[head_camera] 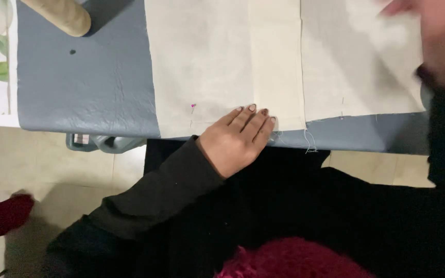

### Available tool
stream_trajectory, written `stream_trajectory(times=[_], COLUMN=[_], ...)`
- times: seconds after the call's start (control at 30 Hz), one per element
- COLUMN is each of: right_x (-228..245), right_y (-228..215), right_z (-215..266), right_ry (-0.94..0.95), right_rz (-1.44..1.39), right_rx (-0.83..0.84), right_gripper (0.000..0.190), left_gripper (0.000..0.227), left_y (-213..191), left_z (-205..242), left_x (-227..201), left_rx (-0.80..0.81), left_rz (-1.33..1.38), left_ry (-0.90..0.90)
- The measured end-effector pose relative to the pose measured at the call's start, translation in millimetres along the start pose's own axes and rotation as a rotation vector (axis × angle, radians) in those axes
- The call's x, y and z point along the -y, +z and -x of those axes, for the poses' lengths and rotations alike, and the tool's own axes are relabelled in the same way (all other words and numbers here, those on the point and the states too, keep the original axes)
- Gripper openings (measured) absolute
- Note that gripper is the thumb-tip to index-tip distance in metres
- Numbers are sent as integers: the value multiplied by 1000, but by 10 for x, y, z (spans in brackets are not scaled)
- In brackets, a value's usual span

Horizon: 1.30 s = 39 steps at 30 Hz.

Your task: Pinning layers of white and leopard-print fabric together on a workspace.

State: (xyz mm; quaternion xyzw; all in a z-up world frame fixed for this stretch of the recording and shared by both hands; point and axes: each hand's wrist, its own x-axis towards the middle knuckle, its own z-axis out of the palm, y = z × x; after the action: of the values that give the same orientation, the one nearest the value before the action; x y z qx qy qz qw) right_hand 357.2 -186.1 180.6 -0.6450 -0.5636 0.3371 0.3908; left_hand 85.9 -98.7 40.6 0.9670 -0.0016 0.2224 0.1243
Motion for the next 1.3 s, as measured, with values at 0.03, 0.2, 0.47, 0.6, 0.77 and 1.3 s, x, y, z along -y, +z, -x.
stream_trajectory(times=[0.03, 0.2, 0.47, 0.6, 0.77, 1.3], right_x=[23, -389, -915, -975, -1037, -1125], right_y=[201, 730, 938, 944, 920, 855], right_z=[30, 31, -180, -199, -177, -163], right_ry=[4, 66, 199, 167, 159, 194], right_rz=[-56, -274, -413, -361, -405, -631], right_rx=[29, 134, 129, 151, 145, 109], right_gripper=[14, 14, 21, 20, 19, 14], left_gripper=[36, 40, 44, 41, 35, 28], left_y=[8, -55, -97, -138, -40, -136], left_z=[-6, -13, 14, -65, -138, -296], left_x=[22, 42, 120, 150, 65, -42], left_rx=[-1, -55, -41, 1, 26, -93], left_rz=[-26, -27, 104, 179, 76, -264], left_ry=[34, 24, -41, -18, -15, -91])
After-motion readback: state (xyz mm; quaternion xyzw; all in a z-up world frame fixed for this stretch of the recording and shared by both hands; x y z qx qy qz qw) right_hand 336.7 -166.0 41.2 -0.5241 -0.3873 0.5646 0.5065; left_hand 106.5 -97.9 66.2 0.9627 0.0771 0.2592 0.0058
